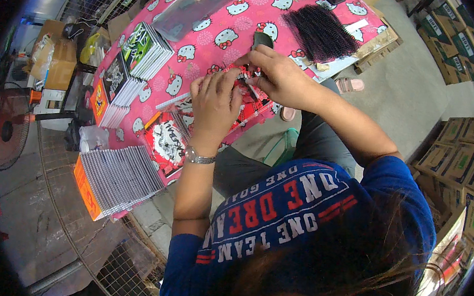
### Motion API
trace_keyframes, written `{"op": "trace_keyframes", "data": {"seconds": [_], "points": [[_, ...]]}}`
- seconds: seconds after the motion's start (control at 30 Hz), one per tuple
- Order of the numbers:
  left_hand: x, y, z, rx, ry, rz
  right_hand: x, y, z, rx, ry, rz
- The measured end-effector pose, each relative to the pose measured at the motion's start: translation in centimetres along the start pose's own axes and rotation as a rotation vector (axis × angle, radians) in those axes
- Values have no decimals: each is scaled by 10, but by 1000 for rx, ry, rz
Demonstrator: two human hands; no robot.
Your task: The person binds notebooks by inserting plastic spiral coils through the pre-punched holes of the paper stacks and covers.
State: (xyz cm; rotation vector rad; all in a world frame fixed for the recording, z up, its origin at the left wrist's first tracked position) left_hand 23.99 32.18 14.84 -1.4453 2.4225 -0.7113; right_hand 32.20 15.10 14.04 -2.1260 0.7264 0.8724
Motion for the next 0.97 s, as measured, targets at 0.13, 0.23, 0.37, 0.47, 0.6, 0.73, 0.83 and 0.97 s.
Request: {"op": "trace_keyframes", "data": {"seconds": [0.13,0.23,0.37,0.47,0.6,0.73,0.83,0.97], "points": [[-6,5,5,-70,18,-31,-14,0,-3,-181,60,354],[-7,4,6,-57,28,-28,-18,7,-3,-113,189,121],[-4,-1,6,-63,47,-29,-12,7,-7,-129,81,167],[-2,5,4,-74,21,-15,-23,8,-9,-208,120,199],[8,12,-8,-162,-46,-157,-15,-16,-10,-336,25,68],[6,44,-23,-49,-258,-404,78,-88,38,-577,-308,486],[8,32,7,106,-91,-290,217,-72,34,-235,602,184],[2,52,0,49,-5,-279,220,-64,71,-568,660,261]]}}
Point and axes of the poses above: each hand's wrist, its own y-axis away from the middle knuckle, its own z-axis out of the palm, x = y × z, the point moved 1 cm from there along -y, towards the middle knuckle, and after that the axes turned 12 degrees about z, right-handed, at the moved point
